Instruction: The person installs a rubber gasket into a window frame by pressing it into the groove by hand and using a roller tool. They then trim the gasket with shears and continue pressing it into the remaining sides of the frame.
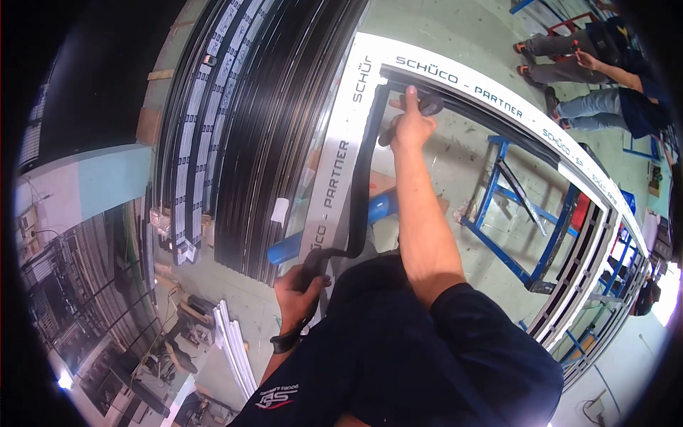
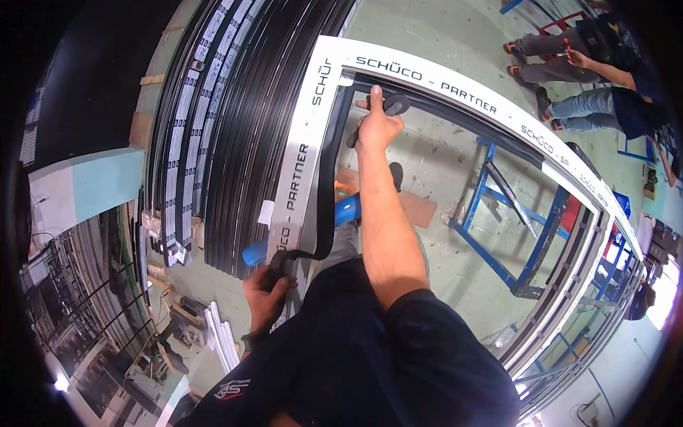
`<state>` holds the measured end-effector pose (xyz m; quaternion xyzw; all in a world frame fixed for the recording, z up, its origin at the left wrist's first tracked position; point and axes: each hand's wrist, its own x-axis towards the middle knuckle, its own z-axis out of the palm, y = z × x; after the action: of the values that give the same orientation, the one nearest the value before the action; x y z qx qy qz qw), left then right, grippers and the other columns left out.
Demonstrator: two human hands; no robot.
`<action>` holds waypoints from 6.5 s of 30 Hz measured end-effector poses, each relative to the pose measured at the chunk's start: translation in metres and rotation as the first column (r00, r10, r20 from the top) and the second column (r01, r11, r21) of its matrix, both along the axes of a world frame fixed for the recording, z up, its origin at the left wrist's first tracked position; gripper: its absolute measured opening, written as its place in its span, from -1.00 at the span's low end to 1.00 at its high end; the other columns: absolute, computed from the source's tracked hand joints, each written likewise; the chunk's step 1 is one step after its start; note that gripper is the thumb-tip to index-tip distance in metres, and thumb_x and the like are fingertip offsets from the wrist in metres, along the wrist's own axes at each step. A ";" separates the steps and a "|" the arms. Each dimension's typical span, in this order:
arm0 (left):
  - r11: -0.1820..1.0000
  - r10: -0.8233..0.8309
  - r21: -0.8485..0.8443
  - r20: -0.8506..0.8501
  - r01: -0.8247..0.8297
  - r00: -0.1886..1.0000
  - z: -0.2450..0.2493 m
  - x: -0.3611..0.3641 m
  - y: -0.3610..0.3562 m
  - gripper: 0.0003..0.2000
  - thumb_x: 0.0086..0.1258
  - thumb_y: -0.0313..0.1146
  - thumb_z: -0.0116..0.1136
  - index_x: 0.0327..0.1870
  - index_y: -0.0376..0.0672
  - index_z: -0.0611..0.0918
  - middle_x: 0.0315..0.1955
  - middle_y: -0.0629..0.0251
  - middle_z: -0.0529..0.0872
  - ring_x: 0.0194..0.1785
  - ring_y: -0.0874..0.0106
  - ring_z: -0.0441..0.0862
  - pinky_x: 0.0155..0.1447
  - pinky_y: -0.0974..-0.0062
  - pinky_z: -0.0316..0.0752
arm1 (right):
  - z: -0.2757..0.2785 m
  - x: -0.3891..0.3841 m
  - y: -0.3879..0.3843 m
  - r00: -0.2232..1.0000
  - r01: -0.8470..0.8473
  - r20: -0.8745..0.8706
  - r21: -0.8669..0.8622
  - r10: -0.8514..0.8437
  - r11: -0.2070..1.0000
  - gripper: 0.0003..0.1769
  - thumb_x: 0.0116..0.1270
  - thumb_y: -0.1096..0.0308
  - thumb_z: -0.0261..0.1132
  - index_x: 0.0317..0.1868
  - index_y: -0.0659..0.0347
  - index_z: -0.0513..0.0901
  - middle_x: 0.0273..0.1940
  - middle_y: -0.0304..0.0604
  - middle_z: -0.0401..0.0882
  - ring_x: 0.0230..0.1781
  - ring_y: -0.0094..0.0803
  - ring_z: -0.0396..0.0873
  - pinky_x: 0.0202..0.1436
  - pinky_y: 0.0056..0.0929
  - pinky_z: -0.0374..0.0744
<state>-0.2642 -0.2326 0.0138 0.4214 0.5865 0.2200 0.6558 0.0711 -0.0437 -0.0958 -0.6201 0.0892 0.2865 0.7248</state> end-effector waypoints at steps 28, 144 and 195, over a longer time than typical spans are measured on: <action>0.988 0.128 -0.078 -0.079 -0.135 0.989 0.003 0.017 0.009 -0.76 0.39 -0.62 0.38 0.02 -0.46 0.65 -0.09 -0.02 0.83 -0.21 0.36 0.81 -0.10 0.37 0.77 | -0.014 -0.017 0.015 0.997 0.044 0.062 0.067 -0.049 0.997 -0.74 0.48 0.41 0.48 -0.40 0.28 0.65 -0.37 -0.32 0.66 -0.44 -0.66 0.47 -0.35 -0.63 0.39; 0.778 0.398 -0.588 0.190 -0.220 0.897 -0.241 0.056 -0.215 -0.62 0.67 -0.23 0.06 0.34 -0.27 0.60 0.19 0.04 0.75 0.17 0.24 0.76 0.27 0.29 0.67 | 0.024 0.179 -0.474 0.701 -0.652 -0.114 -0.501 0.704 0.569 -0.51 0.56 0.33 0.34 0.37 0.40 0.49 -0.45 -0.06 0.67 -0.70 -0.39 0.54 -0.62 -0.36 0.55; 0.986 0.043 -0.162 -0.013 -0.044 0.999 -0.065 0.636 -0.061 -0.63 0.59 -0.20 0.32 0.07 -0.43 0.64 -0.12 -0.06 0.84 -0.09 0.17 0.87 -0.08 0.31 0.81 | 0.021 0.445 -0.491 0.521 -0.632 0.369 -0.440 0.770 0.638 -0.68 0.39 0.43 0.47 0.07 0.40 0.66 -0.32 0.04 0.78 -0.40 -0.42 0.70 -0.26 -0.39 0.61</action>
<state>0.3717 -0.2941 -0.0509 0.3546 0.6147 0.1837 0.6802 0.5166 -0.5350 -0.0743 -0.7413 -0.3369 0.3607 0.4549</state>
